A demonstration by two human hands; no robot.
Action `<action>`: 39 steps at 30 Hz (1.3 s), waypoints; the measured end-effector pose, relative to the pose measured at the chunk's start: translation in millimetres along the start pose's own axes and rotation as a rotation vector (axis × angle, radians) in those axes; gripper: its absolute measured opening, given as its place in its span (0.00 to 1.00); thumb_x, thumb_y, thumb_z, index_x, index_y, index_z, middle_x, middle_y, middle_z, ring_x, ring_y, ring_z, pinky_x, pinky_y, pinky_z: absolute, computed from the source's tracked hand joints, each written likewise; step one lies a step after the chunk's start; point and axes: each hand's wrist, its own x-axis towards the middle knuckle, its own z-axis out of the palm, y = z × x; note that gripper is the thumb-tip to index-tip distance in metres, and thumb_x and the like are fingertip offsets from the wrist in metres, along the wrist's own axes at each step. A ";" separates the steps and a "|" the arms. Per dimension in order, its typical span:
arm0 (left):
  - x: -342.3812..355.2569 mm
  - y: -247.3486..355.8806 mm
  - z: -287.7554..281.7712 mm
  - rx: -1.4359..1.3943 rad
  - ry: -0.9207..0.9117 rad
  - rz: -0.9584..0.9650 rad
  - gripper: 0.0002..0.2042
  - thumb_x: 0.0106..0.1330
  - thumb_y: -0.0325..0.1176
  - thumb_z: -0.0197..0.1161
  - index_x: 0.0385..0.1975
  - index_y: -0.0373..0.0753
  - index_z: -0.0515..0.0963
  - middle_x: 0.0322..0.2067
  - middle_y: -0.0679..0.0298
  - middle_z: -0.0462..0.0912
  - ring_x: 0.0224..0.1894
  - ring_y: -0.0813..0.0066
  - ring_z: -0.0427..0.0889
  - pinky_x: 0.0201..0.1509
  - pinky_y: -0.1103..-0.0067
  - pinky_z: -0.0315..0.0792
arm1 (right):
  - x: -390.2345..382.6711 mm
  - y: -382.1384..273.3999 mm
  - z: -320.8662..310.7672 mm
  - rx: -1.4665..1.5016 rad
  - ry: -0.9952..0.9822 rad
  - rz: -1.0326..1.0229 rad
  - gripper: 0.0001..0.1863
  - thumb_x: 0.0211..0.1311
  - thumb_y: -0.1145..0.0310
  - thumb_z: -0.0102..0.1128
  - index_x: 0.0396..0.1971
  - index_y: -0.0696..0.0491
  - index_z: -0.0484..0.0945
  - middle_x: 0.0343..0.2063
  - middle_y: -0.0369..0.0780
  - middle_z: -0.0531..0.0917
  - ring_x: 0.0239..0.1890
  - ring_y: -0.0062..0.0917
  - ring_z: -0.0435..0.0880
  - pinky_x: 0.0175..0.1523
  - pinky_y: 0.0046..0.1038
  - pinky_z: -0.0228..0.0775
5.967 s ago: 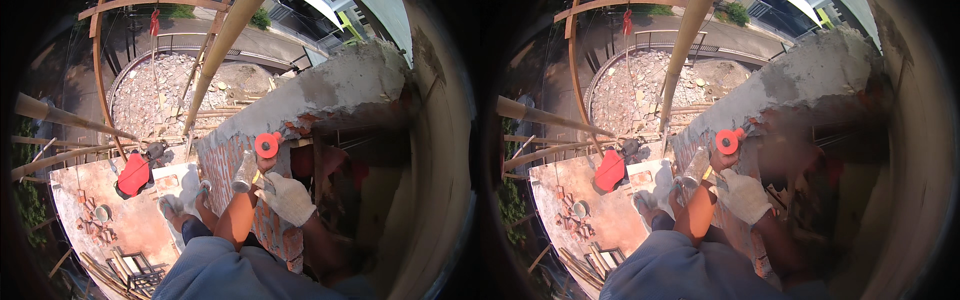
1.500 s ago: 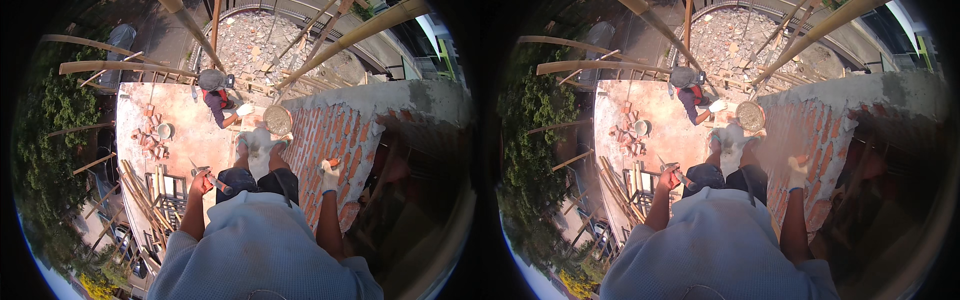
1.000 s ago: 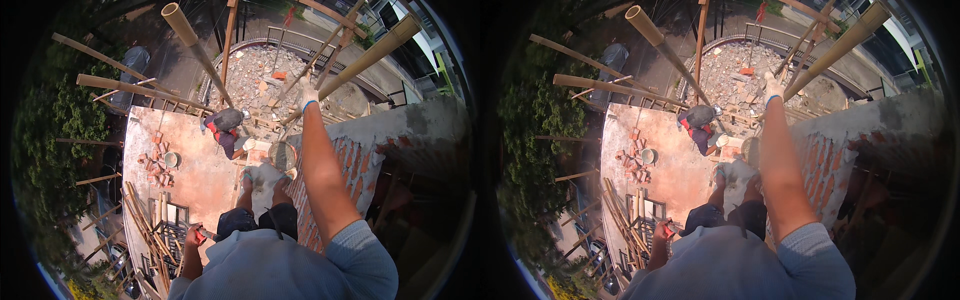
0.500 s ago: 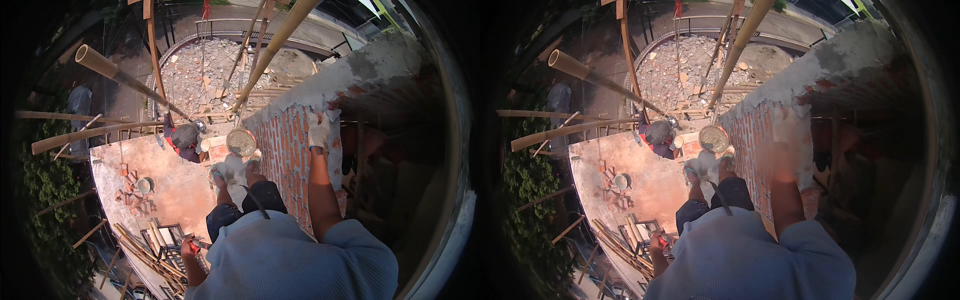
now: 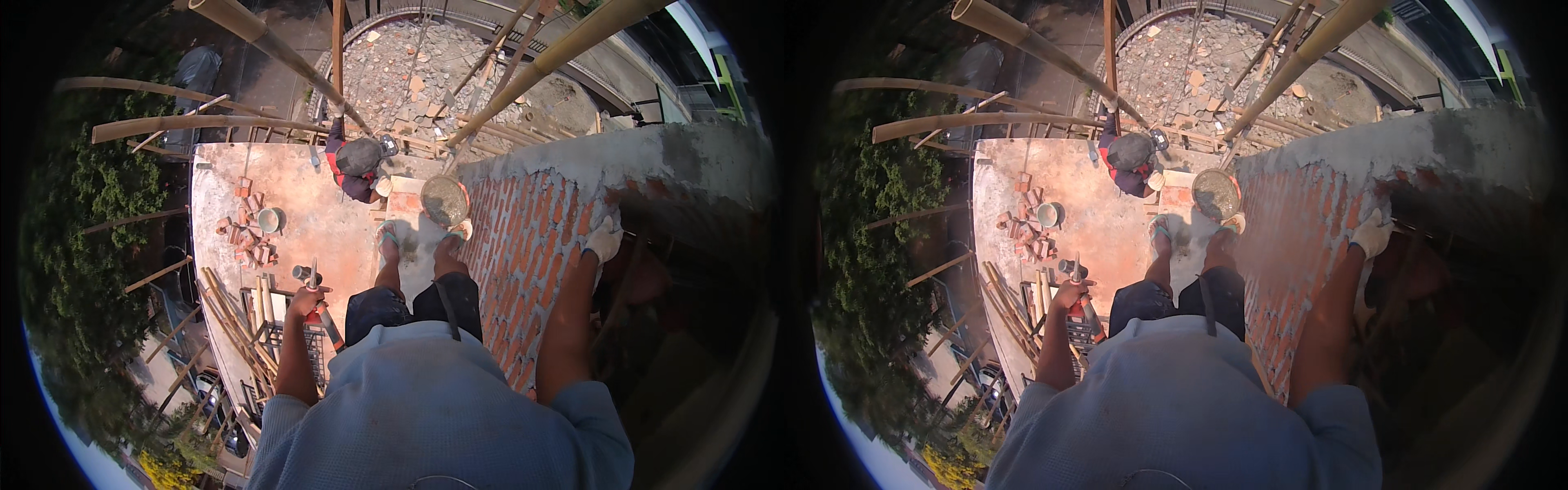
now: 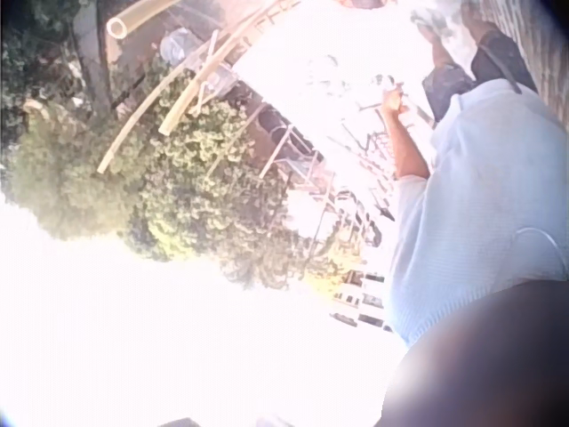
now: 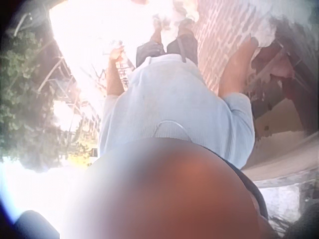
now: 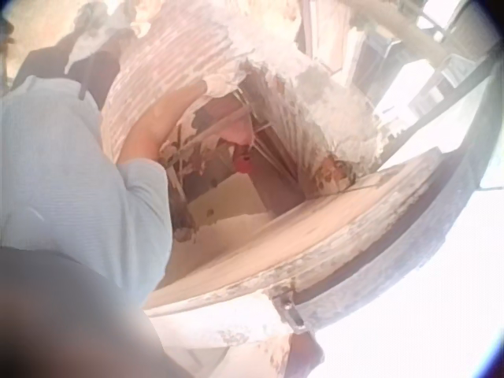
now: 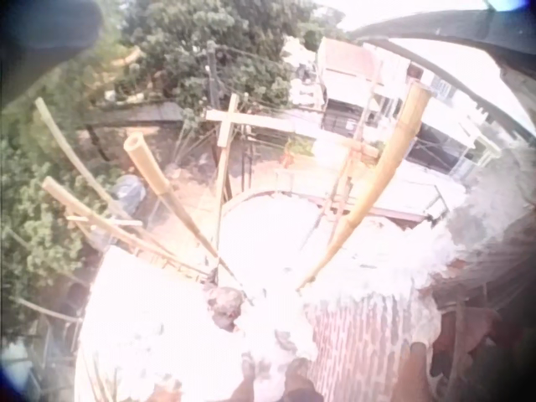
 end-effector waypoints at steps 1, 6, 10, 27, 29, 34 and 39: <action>0.7 3.5 6.2 0.033 -0.010 0.028 0.14 0.58 0.23 0.56 0.43 0.28 0.81 0.36 0.58 0.85 0.28 0.72 0.82 0.36 0.76 0.78 | -9.2 0.3 -10.6 0.049 0.021 0.034 0.37 0.67 0.49 0.55 0.62 0.66 0.65 0.58 0.58 0.74 0.59 0.48 0.75 0.61 0.40 0.68; 14.7 -11.0 32.9 0.041 -0.085 -0.050 0.15 0.57 0.25 0.55 0.42 0.30 0.82 0.33 0.58 0.85 0.26 0.70 0.84 0.30 0.76 0.78 | -73.2 -0.3 -44.6 0.924 -0.045 0.386 0.31 0.69 0.58 0.56 0.63 0.64 0.63 0.57 0.50 0.73 0.52 0.37 0.79 0.57 0.31 0.77; 26.8 -39.0 42.6 0.133 -0.147 -0.072 0.14 0.60 0.29 0.58 0.44 0.33 0.83 0.23 0.61 0.79 0.23 0.72 0.81 0.29 0.76 0.77 | -134.7 0.2 -6.6 0.864 -0.507 0.246 0.28 0.70 0.60 0.54 0.63 0.60 0.65 0.59 0.46 0.70 0.51 0.31 0.78 0.53 0.30 0.80; -39.8 -64.5 104.9 -0.163 0.096 -0.271 0.14 0.58 0.24 0.56 0.42 0.28 0.82 0.27 0.61 0.82 0.25 0.75 0.81 0.32 0.79 0.74 | -201.2 -121.9 284.7 0.317 -0.871 -0.266 0.19 0.58 0.50 0.62 0.31 0.54 0.81 0.25 0.36 0.80 0.32 0.27 0.81 0.41 0.31 0.71; -39.3 -72.3 118.1 -0.149 0.022 -0.307 0.13 0.58 0.24 0.56 0.41 0.30 0.82 0.28 0.63 0.82 0.26 0.75 0.82 0.33 0.79 0.76 | -220.6 -60.7 293.5 0.448 -0.964 0.314 0.21 0.57 0.51 0.65 0.34 0.55 0.81 0.30 0.37 0.85 0.34 0.27 0.83 0.41 0.31 0.71; -42.4 -94.3 137.0 -0.141 -0.162 -0.295 0.08 0.64 0.25 0.57 0.40 0.34 0.80 0.28 0.65 0.79 0.29 0.77 0.82 0.36 0.77 0.77 | -271.8 30.1 318.7 0.348 -1.111 0.719 0.45 0.54 0.49 0.66 0.70 0.47 0.59 0.68 0.38 0.63 0.68 0.40 0.61 0.57 0.55 0.64; -49.2 -103.0 120.4 -0.120 -0.119 -0.359 0.05 0.65 0.28 0.57 0.37 0.36 0.78 0.28 0.64 0.81 0.32 0.76 0.82 0.38 0.79 0.75 | -302.0 50.0 383.7 0.565 -1.072 0.828 0.27 0.58 0.50 0.64 0.51 0.50 0.71 0.53 0.37 0.78 0.61 0.36 0.72 0.60 0.52 0.63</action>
